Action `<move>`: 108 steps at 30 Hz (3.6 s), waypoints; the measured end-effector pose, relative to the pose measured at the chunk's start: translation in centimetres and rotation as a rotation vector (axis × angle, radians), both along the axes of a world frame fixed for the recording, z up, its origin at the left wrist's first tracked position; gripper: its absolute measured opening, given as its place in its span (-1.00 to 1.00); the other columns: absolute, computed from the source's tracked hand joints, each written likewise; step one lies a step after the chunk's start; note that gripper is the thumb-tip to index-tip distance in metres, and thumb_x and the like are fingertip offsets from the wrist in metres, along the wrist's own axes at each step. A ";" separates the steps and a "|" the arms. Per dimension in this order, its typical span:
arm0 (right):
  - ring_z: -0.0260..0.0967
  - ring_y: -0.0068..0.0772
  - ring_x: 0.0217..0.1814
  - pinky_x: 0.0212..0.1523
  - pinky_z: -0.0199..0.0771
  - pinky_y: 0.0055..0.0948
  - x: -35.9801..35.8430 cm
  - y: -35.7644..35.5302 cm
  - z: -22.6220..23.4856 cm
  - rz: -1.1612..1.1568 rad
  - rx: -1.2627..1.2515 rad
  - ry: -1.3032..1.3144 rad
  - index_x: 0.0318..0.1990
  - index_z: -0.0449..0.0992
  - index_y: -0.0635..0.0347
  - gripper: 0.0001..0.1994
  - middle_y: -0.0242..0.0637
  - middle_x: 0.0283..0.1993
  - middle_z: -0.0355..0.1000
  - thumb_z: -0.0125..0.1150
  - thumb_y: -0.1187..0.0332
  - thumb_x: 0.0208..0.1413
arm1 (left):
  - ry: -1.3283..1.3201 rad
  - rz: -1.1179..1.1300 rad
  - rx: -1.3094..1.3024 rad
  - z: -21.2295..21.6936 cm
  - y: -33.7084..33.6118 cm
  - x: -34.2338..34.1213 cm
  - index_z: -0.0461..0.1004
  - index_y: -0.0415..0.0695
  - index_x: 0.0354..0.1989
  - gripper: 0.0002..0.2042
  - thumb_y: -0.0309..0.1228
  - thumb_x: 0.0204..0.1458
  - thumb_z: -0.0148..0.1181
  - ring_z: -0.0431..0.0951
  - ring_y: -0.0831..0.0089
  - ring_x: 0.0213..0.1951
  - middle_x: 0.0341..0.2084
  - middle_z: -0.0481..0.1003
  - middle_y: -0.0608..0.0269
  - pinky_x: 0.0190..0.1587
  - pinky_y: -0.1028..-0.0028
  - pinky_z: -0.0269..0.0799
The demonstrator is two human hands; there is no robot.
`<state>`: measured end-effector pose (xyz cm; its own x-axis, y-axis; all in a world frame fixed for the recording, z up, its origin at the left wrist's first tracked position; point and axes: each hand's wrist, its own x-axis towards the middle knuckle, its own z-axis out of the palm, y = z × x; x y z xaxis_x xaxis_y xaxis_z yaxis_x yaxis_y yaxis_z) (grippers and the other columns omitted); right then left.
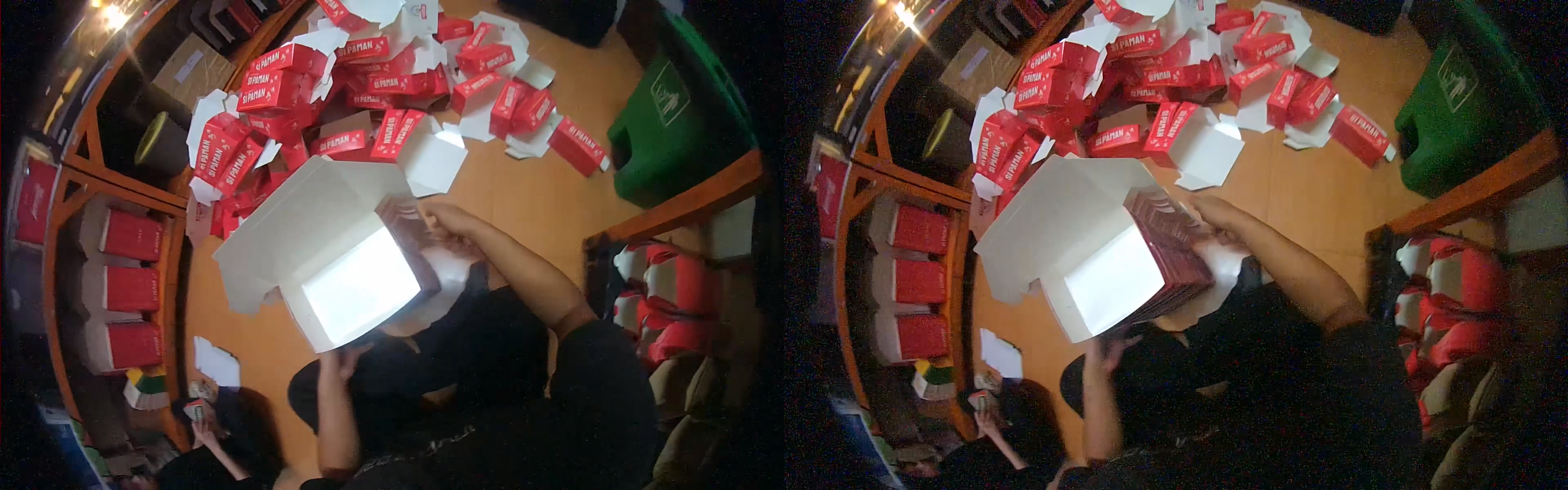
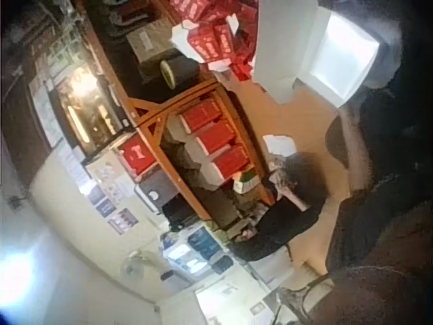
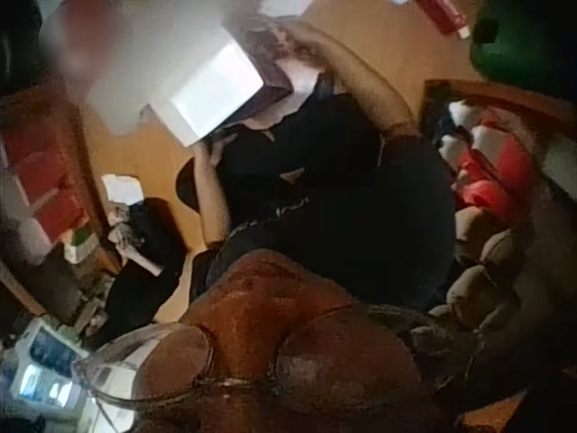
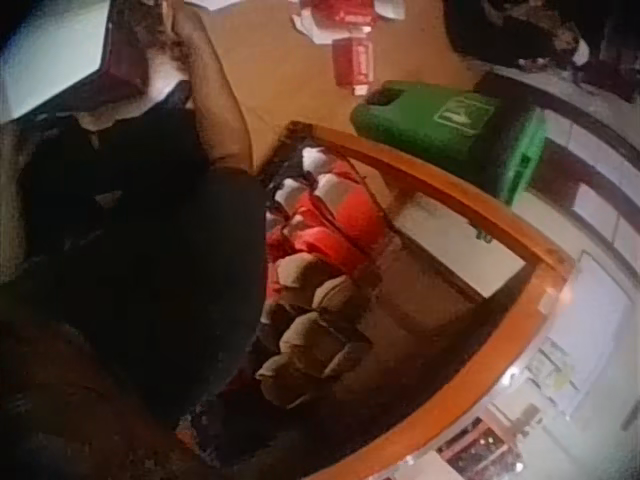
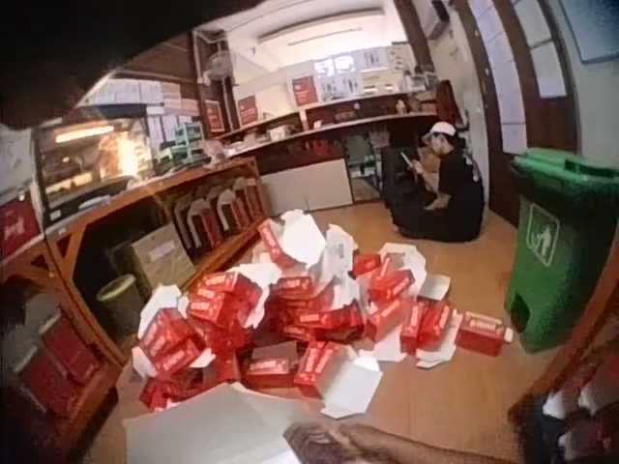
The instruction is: The person sits on the floor and assembles red and white cardboard boxes by folding the flaps and tucking them into slots. They handle a stack of flat-packed boxes, folding each one individually and stacking the finished units.
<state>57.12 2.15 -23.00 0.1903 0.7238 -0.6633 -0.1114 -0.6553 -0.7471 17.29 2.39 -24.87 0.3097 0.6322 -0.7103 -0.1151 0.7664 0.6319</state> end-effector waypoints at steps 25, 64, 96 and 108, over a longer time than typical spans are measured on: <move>0.53 -0.05 -0.16 -0.14 0.53 -0.17 8.6 19.0 -13.1 -0.370 0.277 -0.205 -0.10 0.55 0.21 -0.52 0.09 -0.14 0.53 0.19 -0.05 0.07 | 0.014 -0.211 0.164 -1.5 5.2 2.0 0.16 -0.09 0.31 -0.38 0.11 0.24 -0.21 0.32 0.02 0.18 0.24 0.26 0.00 0.11 -0.13 0.31; 0.39 -0.47 0.08 0.13 0.40 -0.43 3.7 0.7 12.2 0.291 0.324 -0.178 0.22 0.37 0.24 -0.60 -0.28 0.13 0.43 -0.06 0.21 0.35 | 0.179 -0.593 1.825 5.2 -11.9 9.8 0.27 0.02 0.27 -0.44 -0.27 0.06 0.25 0.34 0.02 0.14 0.15 0.24 -0.06 0.15 0.08 0.35; 0.47 -0.16 -0.03 0.23 0.14 0.20 -17.8 4.3 35.3 1.709 0.377 -1.468 -0.29 0.51 0.05 -0.68 -0.37 -0.35 0.53 0.17 0.42 -0.36 | 0.194 -0.300 1.946 4.5 -10.5 14.1 0.34 0.03 0.24 -0.55 -0.25 0.14 0.00 0.22 -0.02 0.28 0.27 0.24 0.01 0.28 -0.05 0.14; 0.42 -0.24 -0.07 0.27 0.08 0.21 -19.2 5.1 33.2 1.803 0.306 -1.504 -0.37 0.57 0.00 -0.78 -0.41 -0.28 0.44 0.27 0.34 -0.30 | -0.082 -0.266 1.783 4.2 -10.0 14.2 0.36 -0.02 0.20 -0.58 -0.25 0.16 0.02 0.33 0.10 0.20 0.16 0.35 0.10 0.26 0.01 0.18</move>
